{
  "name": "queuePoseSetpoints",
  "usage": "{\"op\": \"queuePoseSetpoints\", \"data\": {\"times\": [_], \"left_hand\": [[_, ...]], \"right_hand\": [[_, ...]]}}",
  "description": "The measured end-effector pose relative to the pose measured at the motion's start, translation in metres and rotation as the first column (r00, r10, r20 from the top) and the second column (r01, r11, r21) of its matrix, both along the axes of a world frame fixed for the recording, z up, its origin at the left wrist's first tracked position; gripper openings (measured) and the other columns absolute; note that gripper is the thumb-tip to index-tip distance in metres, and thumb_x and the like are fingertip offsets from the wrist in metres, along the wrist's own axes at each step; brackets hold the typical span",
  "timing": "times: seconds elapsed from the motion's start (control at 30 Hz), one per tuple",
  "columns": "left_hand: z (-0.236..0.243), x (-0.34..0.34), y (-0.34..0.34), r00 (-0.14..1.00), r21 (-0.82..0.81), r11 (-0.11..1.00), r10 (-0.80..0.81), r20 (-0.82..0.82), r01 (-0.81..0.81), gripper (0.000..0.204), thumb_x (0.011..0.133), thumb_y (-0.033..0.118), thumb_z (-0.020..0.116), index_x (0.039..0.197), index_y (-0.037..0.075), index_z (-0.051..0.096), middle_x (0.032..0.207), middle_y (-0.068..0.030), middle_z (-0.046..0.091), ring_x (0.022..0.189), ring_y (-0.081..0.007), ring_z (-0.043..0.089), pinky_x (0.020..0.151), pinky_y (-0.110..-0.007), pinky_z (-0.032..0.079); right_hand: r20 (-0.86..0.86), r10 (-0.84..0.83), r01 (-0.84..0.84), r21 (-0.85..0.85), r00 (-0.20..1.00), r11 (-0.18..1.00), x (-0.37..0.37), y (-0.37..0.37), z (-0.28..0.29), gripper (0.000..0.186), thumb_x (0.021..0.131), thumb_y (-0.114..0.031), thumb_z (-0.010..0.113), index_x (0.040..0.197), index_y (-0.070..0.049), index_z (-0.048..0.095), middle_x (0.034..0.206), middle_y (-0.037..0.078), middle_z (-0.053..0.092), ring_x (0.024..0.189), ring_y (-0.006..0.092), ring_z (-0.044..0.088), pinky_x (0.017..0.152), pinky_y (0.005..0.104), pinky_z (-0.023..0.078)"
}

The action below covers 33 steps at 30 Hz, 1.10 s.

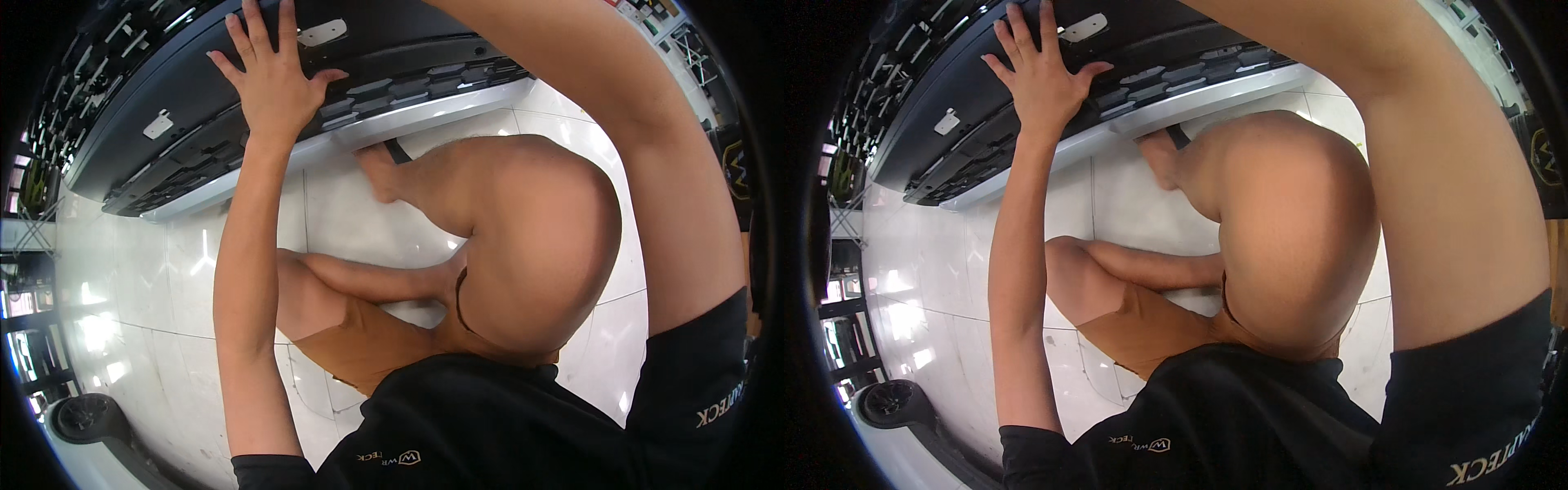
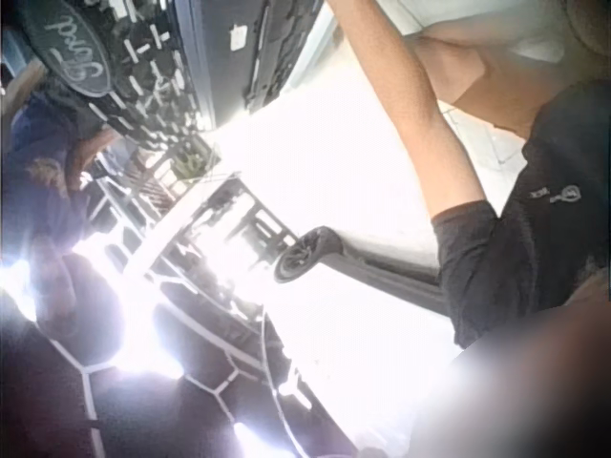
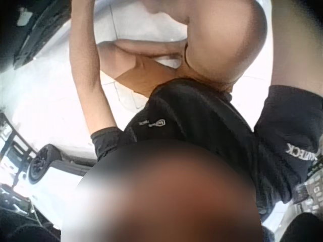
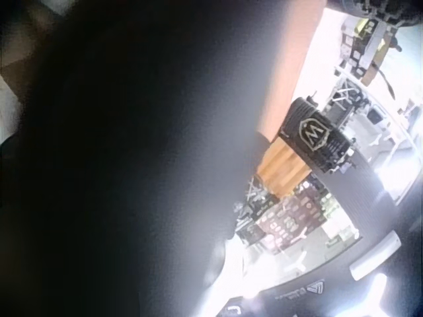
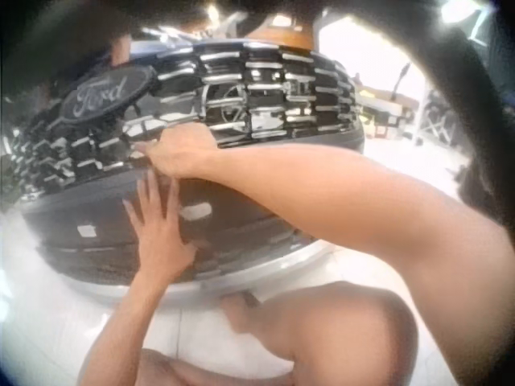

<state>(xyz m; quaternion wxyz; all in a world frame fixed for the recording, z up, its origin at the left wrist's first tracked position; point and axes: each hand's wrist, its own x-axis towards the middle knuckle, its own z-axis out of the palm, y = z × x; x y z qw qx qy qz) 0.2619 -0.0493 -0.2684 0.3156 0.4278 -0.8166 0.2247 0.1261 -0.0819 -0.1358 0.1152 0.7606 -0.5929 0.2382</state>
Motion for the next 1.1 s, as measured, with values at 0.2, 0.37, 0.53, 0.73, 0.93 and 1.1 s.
{"op": "queuePoseSetpoints", "data": {"times": [0.2, 0.37, 0.53, 0.73, 0.93, 1.1], "left_hand": [[0.0, -0.004, 0.001, 0.987, 0.017, 1.0, -0.016, -0.159, 0.019, 0.128, 0.063, 0.031, 0.094, 0.165, 0.012, 0.018, 0.171, -0.019, 0.011, 0.158, -0.0412, 0.007, 0.124, -0.065, 0.011], [-0.01, -0.009, 0.001, 0.988, -0.01, 1.0, -0.018, -0.156, 0.017, 0.131, 0.058, 0.042, 0.097, 0.163, 0.017, 0.023, 0.17, -0.0195, 0.01, 0.158, -0.0412, 0.008, 0.117, -0.073, 0.016], [0.01, -0.006, -0.006, 0.991, -0.11, 0.991, -0.087, -0.104, 0.075, 0.131, 0.057, 0.052, 0.097, 0.161, 0.017, 0.026, 0.166, -0.0262, 0.013, 0.155, -0.0478, 0.011, 0.112, -0.077, 0.02], [0.013, 0.001, -0.02, 0.993, -0.087, 0.992, -0.093, -0.073, 0.086, 0.137, 0.054, 0.059, 0.096, 0.163, 0.016, 0.024, 0.166, -0.0276, 0.013, 0.154, -0.0495, 0.016, 0.112, -0.074, 0.024], [0.014, 0.007, -0.017, 0.992, -0.11, 0.988, -0.113, -0.064, 0.106, 0.136, 0.056, 0.062, 0.093, 0.164, 0.018, 0.023, 0.168, -0.0248, 0.014, 0.154, -0.0484, 0.017, 0.113, -0.071, 0.025], [0.033, -0.011, 0.012, 0.995, 0.125, 0.991, 0.052, -0.085, -0.041, 0.141, 0.054, 0.037, 0.098, 0.164, 0.008, 0.016, 0.171, -0.0216, 0.006, 0.158, -0.0417, 0.006, 0.124, -0.064, 0.013]], "right_hand": [[-0.034, -0.017, 0.016, -0.029, 0.999, 0.999, 0.007, 0.003, 0.009, 0.079, 0.105, -0.063, 0.033, 0.11, 0.004, 0.075, 0.118, 0.025, 0.072, 0.109, 0.0407, 0.07, 0.096, 0.0455, 0.052], [-0.21, -0.002, -0.017, -0.088, 0.978, 0.996, 0.002, 0.011, 0.004, 0.051, 0.108, -0.05, 0.036, 0.122, -0.022, 0.076, 0.11, 0.018, 0.076, 0.102, 0.0358, 0.074, 0.085, 0.0477, 0.057], [-0.175, 0.03, -0.037, -0.041, 0.984, 0.998, 0.002, -0.002, 0.008, 0.053, 0.108, -0.05, 0.035, 0.124, -0.019, 0.074, 0.113, 0.019, 0.075, 0.103, 0.0378, 0.073, 0.087, 0.0476, 0.057], [-0.293, 0.007, 0.003, 0.035, 0.956, 0.999, 0.001, -0.022, 0.014, 0.054, 0.108, -0.047, 0.033, 0.124, -0.016, 0.074, 0.117, 0.021, 0.073, 0.107, 0.0392, 0.072, 0.093, 0.0485, 0.055], [-0.196, 0.061, -0.061, 0.006, 0.979, 0.998, -0.003, -0.028, 0.007, 0.058, 0.107, -0.045, 0.034, 0.114, -0.004, 0.076, 0.12, 0.023, 0.072, 0.11, 0.0408, 0.07, 0.098, 0.0491, 0.053], [-0.141, 0.056, -0.056, 0.01, 0.988, 0.998, -0.004, -0.028, 0.007, 0.057, 0.107, -0.043, 0.036, 0.113, -0.004, 0.076, 0.118, 0.024, 0.072, 0.11, 0.0411, 0.07, 0.097, 0.0495, 0.053]]}}
